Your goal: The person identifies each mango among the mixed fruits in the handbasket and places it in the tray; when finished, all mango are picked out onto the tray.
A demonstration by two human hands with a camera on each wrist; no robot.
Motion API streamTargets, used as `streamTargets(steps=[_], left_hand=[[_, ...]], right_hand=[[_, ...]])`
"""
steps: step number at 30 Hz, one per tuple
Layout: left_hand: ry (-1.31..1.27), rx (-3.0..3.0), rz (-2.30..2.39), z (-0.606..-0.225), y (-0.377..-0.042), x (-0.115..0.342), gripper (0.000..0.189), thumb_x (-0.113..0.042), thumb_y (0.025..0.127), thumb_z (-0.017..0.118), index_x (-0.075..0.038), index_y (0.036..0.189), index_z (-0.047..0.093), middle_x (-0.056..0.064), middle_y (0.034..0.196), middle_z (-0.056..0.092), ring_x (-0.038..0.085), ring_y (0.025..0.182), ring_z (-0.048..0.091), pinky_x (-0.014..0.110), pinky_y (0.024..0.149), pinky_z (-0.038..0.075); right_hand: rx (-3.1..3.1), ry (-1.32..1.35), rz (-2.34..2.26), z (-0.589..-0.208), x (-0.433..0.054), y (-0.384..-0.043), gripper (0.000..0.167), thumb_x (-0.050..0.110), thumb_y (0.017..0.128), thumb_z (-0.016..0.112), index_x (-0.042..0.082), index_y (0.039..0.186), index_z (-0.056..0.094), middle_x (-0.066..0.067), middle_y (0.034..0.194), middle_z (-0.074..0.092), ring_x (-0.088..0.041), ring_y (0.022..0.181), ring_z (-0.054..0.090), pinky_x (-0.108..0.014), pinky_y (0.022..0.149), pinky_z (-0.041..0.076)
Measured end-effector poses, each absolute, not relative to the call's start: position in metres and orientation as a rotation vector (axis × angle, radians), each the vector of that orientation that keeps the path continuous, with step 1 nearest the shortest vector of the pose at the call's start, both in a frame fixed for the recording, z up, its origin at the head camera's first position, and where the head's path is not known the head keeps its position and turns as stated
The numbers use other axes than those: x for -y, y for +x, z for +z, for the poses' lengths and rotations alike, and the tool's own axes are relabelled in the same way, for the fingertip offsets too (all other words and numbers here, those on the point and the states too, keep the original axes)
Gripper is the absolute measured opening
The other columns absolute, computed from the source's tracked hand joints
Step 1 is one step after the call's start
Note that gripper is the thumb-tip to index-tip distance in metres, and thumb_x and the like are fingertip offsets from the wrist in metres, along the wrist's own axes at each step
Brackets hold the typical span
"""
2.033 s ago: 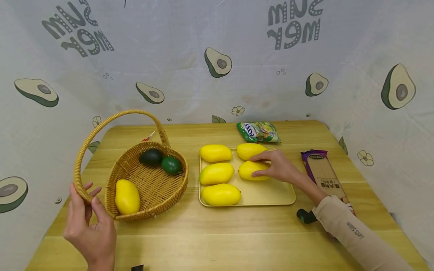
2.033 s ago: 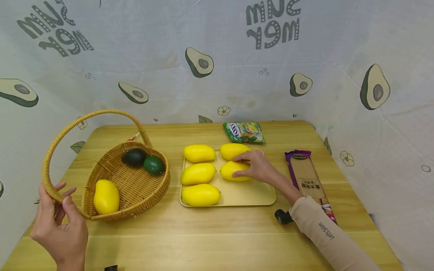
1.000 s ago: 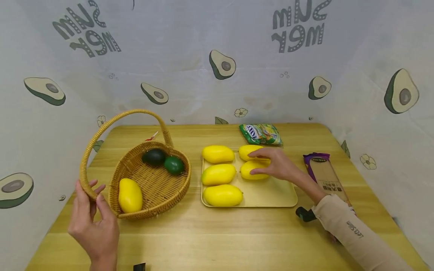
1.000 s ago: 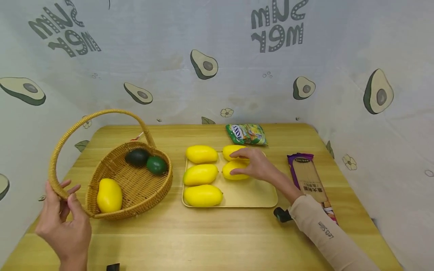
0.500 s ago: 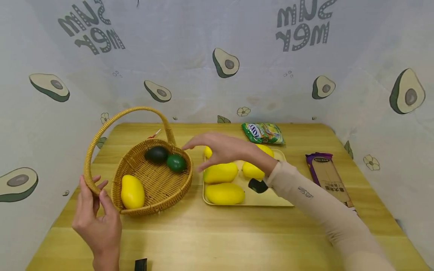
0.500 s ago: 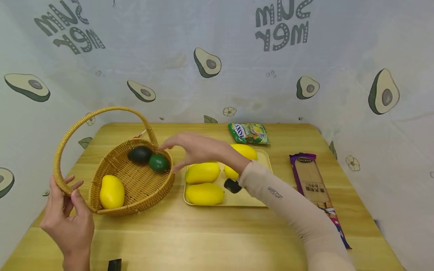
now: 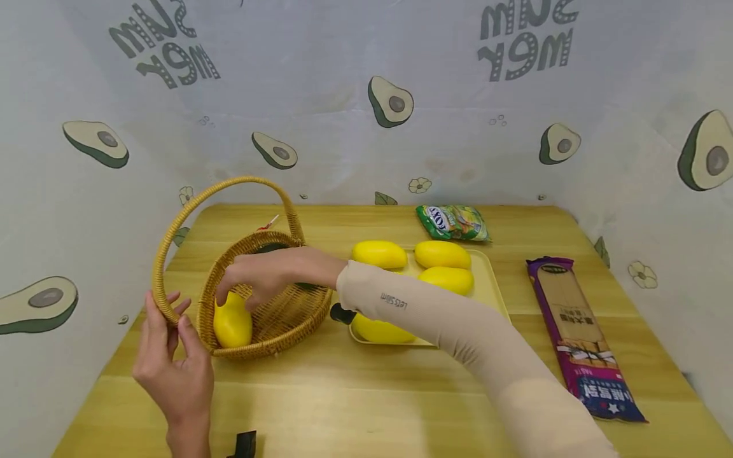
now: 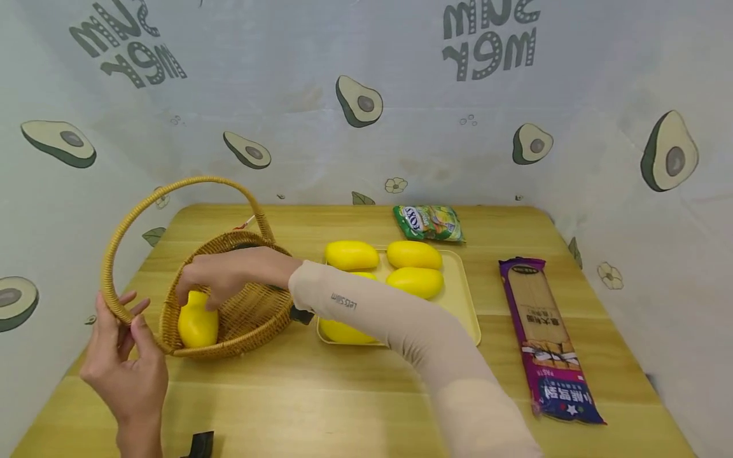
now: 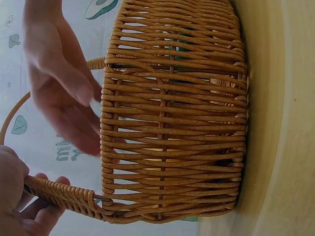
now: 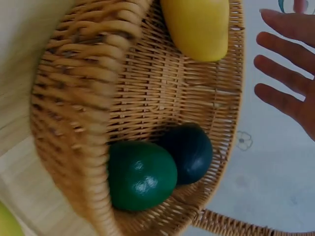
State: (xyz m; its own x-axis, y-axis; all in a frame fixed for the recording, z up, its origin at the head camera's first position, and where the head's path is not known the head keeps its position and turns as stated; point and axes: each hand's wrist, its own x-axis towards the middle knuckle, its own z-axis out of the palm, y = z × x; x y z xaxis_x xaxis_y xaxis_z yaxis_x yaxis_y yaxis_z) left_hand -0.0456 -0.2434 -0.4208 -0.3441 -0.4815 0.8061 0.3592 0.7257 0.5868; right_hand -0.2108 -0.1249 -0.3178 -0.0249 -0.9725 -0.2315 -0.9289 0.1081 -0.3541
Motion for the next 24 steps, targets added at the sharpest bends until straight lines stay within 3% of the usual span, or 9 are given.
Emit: streamTargets(steps=[6,16,24], left_hand=[[0.077,1.722,-0.873,-0.421,-0.048,0.241,0.058,0.017,0.099,0.061,0.001,0.154,0.056,0.031,0.126,0.072,-0.005,0.114,0.069,0.008,0.096,0.054],[0.101,1.752,-0.877,-0.422,-0.048,0.241,0.059,0.017,0.100,0.061,-0.001,0.156,0.055,0.029,0.128,0.072,-0.006,0.116,0.068,0.009,0.097,0.054],[0.114,1.758,-0.860,-0.422,-0.045,0.244,0.060,0.015,0.102,0.060,-0.005,0.157,0.054,0.028,0.130,0.072,-0.006,0.116,0.069,0.008,0.097,0.053]], right_hand=[[-2.034,-1.803,-0.115,-0.319,0.151,-0.231,0.049,0.007,0.101,0.076,0.015,0.149,0.067,0.004,0.150,0.065,-0.013,0.146,0.050,-0.016,0.121,0.036],[-1.907,-1.705,-0.399,-0.340,0.171,-0.254,0.053,-0.010,0.094,0.076,0.005,0.144,0.069,-0.006,0.148,0.068,-0.013,0.138,0.060,-0.019,0.115,0.047],[-1.942,-1.720,-0.537,-0.352,0.179,-0.259,0.046,-0.003,0.090,0.085,0.004,0.134,0.075,-0.007,0.135,0.070,-0.021,0.127,0.066,-0.021,0.105,0.055]])
